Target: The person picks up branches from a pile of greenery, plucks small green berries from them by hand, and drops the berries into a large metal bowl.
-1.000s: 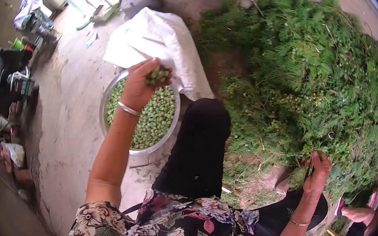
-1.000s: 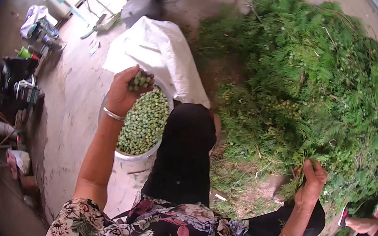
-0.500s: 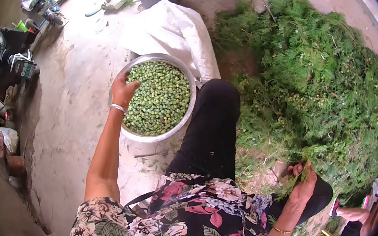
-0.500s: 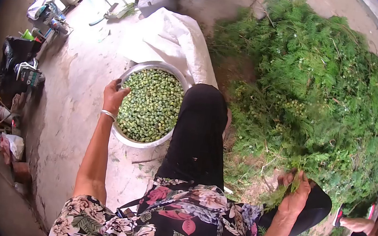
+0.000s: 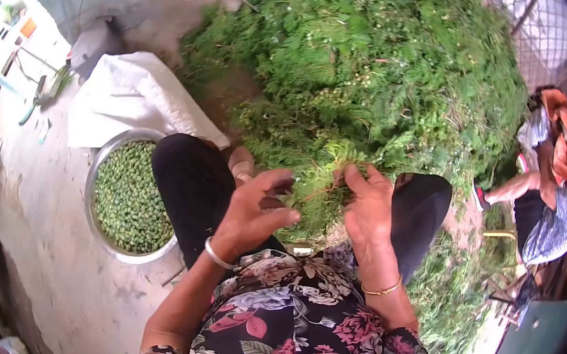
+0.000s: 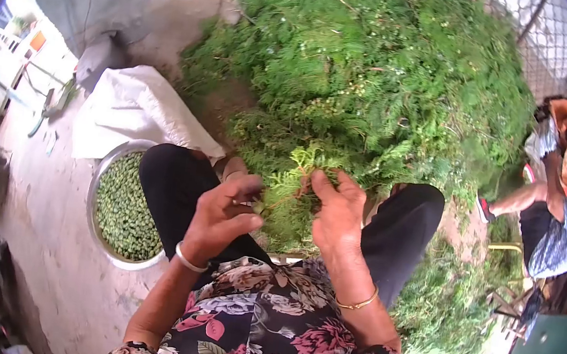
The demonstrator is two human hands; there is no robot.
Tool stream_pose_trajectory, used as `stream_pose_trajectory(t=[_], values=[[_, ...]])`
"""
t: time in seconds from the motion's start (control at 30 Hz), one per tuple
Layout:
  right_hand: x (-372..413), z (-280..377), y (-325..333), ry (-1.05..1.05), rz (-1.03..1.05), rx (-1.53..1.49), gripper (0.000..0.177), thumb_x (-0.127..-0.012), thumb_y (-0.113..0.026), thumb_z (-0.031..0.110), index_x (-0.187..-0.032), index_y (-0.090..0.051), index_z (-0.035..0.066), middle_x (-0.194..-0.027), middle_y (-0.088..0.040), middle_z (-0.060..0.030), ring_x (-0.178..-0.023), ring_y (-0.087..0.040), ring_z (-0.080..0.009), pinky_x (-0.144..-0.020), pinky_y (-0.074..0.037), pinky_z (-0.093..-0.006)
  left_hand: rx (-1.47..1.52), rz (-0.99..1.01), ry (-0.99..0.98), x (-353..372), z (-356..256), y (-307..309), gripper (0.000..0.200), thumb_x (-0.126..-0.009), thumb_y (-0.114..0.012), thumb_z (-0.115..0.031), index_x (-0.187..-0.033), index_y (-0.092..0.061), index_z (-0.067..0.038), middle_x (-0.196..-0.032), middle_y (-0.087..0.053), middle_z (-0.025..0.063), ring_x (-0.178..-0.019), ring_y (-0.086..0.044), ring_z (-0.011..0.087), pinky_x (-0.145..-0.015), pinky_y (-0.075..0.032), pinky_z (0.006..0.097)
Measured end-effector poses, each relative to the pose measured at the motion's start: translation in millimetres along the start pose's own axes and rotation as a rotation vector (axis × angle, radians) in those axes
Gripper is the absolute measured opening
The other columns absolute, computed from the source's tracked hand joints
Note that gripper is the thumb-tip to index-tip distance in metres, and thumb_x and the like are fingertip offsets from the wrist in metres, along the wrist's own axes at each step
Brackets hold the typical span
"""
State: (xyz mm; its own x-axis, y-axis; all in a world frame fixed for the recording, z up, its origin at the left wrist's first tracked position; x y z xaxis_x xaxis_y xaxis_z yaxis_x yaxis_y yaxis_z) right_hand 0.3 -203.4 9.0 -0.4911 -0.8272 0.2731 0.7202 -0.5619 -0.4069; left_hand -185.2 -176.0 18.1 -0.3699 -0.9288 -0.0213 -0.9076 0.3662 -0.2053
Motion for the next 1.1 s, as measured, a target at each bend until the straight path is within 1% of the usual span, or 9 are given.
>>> stream_pose_trajectory(t=[0.13,0.2,0.27,0.3,0.4,0.5,0.73,1.03,1.1], values=[[6.7,-2.7,5.6,0.004,0.043,-0.025,0.014,-0.086,-0.062,0.002,-0.095,-0.057,-0.007,-0.084,-0.062,-0.0055,-0.073,-0.057,-0.0100,-0.067,-0.047,-0.0236,-0.169,0.108,-0.007,0.0,3.4,-21.7,0.027,-0.075,-0.070,-0.006,-0.099,-0.063,0.005,-0.080,-0.058,-0.0010,-0.068,-0.052,0.0065,-0.059,-0.042,0.0208],[15.6,0.7,10.8,0.001,0.090,0.082,0.020,-0.083,-0.068,0.008,-0.094,-0.058,-0.006,-0.083,-0.062,-0.0051,-0.073,-0.056,-0.0097,-0.067,-0.047,-0.0242,0.157,0.097,0.324,6.3,19.0,-27.7,0.020,-0.078,-0.068,-0.009,-0.092,-0.064,0.004,-0.071,-0.057,-0.0027,-0.062,-0.047,0.0035,-0.054,-0.035,0.0185],[22.0,-10.4,14.0,-0.044,0.258,0.360,0.026,-0.079,-0.074,0.012,-0.092,-0.060,-0.006,-0.083,-0.062,-0.0046,-0.073,-0.055,-0.0101,-0.069,-0.047,-0.0245,0.138,0.072,0.262,2.3,18.8,-28.7,0.014,-0.081,-0.066,-0.009,-0.087,-0.063,0.004,-0.065,-0.055,-0.0044,-0.059,-0.047,0.0028,-0.052,-0.035,0.0184],[26.5,-19.8,27.9,-0.079,-0.032,0.482,0.025,-0.075,-0.076,0.011,-0.091,-0.064,-0.004,-0.082,-0.063,-0.0052,-0.075,-0.057,-0.0122,-0.071,-0.048,-0.0259,0.133,0.089,0.226,1.4,15.1,-31.1,0.013,-0.081,-0.066,-0.008,-0.085,-0.063,0.003,-0.065,-0.055,-0.0042,-0.060,-0.048,0.0028,-0.052,-0.035,0.0190],[33.1,-15.6,8.6,-0.065,0.217,0.139,0.030,-0.074,-0.077,0.007,-0.098,-0.062,-0.003,-0.087,-0.064,-0.0069,-0.079,-0.059,-0.0140,-0.073,-0.050,-0.0280,0.041,0.159,0.173,4.2,16.0,-31.7,0.014,-0.081,-0.065,-0.008,-0.090,-0.062,0.003,-0.070,-0.057,-0.0022,-0.061,-0.052,0.0044,-0.052,-0.040,0.0208],[32.2,-14.8,12.0,0.032,0.146,0.017,0.037,-0.073,-0.077,0.004,-0.104,-0.058,-0.001,-0.094,-0.065,-0.0082,-0.083,-0.061,-0.0153,-0.075,-0.051,-0.0293,0.408,0.031,0.307,10.3,31.7,-30.3,0.027,-0.089,-0.057,-0.014,-0.107,-0.054,0.006,-0.088,-0.061,0.0068,-0.067,-0.061,0.0127,-0.057,-0.053,0.0259],[26.7,-16.0,27.6,0.010,0.092,-0.010,0.037,-0.072,-0.076,0.002,-0.105,-0.058,-0.001,-0.095,-0.065,-0.0097,-0.083,-0.062,-0.0158,-0.077,-0.052,-0.0300,0.611,0.017,0.390,14.0,51.5,-29.3,0.033,-0.088,-0.059,-0.015,-0.110,-0.051,0.009,-0.090,-0.061,0.0080,-0.077,-0.063,0.0152,-0.059,-0.054,0.0269],[28.8,-18.4,25.2,0.043,0.130,0.030,0.037,-0.072,-0.076,0.000,-0.103,-0.056,-0.001,-0.093,-0.066,-0.0102,-0.081,-0.063,-0.0157,-0.075,-0.053,-0.0299,0.124,-0.048,0.168,8.3,52.8,-31.9,0.032,-0.077,-0.070,-0.004,-0.103,-0.057,0.007,-0.085,-0.062,0.0042,-0.071,-0.057,0.0079,-0.064,-0.047,0.0206],[28.8,-19.4,27.2,0.066,0.133,0.051,0.036,-0.073,-0.075,0.000,-0.103,-0.056,-0.001,-0.093,-0.066,-0.0103,-0.081,-0.063,-0.0155,-0.074,-0.053,-0.0301,-0.210,0.001,0.049,7.7,46.8,-26.9,0.026,-0.077,-0.069,-0.005,-0.099,-0.060,0.005,-0.078,-0.062,0.0020,-0.067,-0.056,0.0068,-0.061,-0.046,0.0196]])
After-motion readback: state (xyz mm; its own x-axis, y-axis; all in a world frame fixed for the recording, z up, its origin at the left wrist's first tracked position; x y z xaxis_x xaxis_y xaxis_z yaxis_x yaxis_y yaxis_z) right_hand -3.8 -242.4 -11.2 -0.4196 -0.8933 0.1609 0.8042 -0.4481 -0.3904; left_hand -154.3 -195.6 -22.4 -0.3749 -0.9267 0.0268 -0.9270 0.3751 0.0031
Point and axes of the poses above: each hand's wrist, its own x-axis away from the middle knuckle, its own y-axis out of the back of the hand, z = x × y, the point moved 6 cm from there along -x, towards the middle knuckle
